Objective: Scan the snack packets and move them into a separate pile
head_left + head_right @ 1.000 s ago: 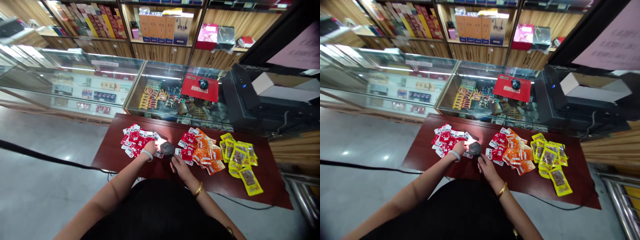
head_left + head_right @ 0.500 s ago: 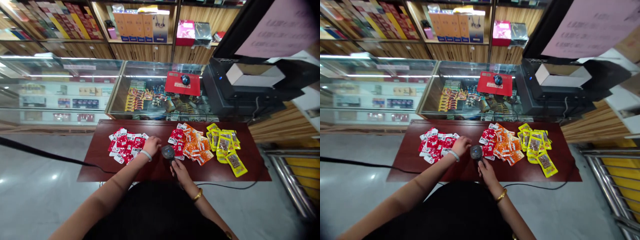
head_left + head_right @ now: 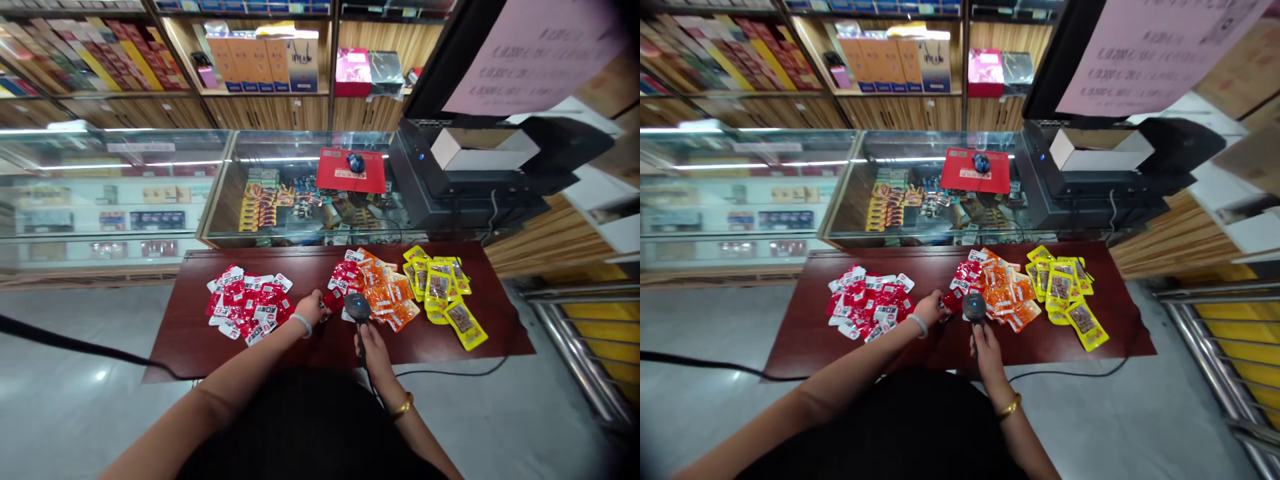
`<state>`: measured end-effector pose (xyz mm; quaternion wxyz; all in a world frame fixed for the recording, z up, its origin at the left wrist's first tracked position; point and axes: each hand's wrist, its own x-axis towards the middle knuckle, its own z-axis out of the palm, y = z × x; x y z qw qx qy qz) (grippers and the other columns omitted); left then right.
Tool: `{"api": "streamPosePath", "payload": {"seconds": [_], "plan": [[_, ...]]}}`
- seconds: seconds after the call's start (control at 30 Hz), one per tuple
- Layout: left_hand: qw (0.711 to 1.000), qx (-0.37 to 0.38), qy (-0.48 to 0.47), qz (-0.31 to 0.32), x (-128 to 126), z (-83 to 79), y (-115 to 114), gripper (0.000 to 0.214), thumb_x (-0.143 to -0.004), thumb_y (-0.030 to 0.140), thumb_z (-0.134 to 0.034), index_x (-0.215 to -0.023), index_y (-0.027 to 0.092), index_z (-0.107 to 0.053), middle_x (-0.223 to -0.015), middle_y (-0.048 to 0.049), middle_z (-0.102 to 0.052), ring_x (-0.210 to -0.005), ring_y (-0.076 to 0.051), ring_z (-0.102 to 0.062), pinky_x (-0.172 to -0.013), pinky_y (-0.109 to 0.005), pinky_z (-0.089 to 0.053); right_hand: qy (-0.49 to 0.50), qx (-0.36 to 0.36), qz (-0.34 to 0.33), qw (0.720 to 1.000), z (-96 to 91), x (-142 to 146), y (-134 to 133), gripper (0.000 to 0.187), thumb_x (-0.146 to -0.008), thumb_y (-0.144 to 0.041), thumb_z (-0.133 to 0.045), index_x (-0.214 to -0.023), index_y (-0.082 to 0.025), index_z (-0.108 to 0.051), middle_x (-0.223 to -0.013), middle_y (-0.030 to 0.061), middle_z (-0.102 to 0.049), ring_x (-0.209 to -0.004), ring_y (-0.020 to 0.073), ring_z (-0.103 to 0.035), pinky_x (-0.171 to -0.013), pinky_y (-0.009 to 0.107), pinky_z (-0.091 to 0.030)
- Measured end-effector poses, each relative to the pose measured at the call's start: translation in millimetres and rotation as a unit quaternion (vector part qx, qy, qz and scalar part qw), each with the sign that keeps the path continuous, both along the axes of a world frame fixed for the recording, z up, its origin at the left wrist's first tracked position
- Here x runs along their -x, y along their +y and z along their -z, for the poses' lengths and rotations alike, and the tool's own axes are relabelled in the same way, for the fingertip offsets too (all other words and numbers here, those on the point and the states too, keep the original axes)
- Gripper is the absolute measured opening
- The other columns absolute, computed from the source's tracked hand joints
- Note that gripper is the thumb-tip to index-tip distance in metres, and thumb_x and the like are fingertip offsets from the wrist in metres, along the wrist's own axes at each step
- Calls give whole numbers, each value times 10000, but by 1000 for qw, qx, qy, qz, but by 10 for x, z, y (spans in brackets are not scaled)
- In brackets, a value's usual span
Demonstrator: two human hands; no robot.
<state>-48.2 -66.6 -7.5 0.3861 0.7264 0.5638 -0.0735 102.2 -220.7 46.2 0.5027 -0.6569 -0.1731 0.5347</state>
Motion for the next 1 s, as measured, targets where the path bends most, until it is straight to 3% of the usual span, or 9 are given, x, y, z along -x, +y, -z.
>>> {"api": "streamPosePath", "payload": {"seconds": [0.1, 0.27, 0.5, 0.77, 1.0], "plan": [[997, 19, -22, -77, 231, 64, -31, 389, -699, 403, -717, -962, 233, -488, -813, 6, -653, -734, -162, -625, -635, -232, -395, 25, 7, -41, 999, -22, 75, 105, 423, -778, -621, -582, -850, -204, -570, -607, -41, -519, -468, 100, -434, -442, 220, -351], [989, -5, -47, -142, 563, 61, -80, 390, -670, 385, -737, -916, 223, -481, -797, 11, -631, -730, -156, -608, -636, -231, -387, 37, 6, -131, 991, -60, 294, 352, 469, -744, -639, -603, -906, -200, -577, -579, -46, -529, -457, 106, -444, -446, 227, -361], [977, -13, -50, -206, 937, -44, -107, 423, -657, 406, -740, -936, 200, -499, -805, 8, -629, -745, -161, -607, -648, -241, -389, 48, -5, -225, 973, -127, 566, 593, 557, -719, -685, -589, -963, -184, -587, -527, -54, -508, -415, 104, -424, -418, 229, -341], [944, -54, 12, -325, 1460, -227, -28, 435, -742, 462, -666, -1029, 199, -471, -914, -59, -662, -815, -197, -637, -680, -264, -409, 66, 10, -267, 961, -28, 727, 694, 607, -716, -665, -614, -1073, -176, -568, -521, -68, -515, -386, 96, -419, -403, 219, -328], [934, -118, 97, -322, 1772, -198, -5, 422, -768, 505, -607, -1032, 200, -482, -968, -83, -641, -951, -241, -605, -787, -308, -410, 61, 4, -284, 957, 43, 794, 691, 555, -751, -646, -592, -1038, -172, -563, -524, -70, -504, -399, 89, -417, -411, 209, -327]]}}
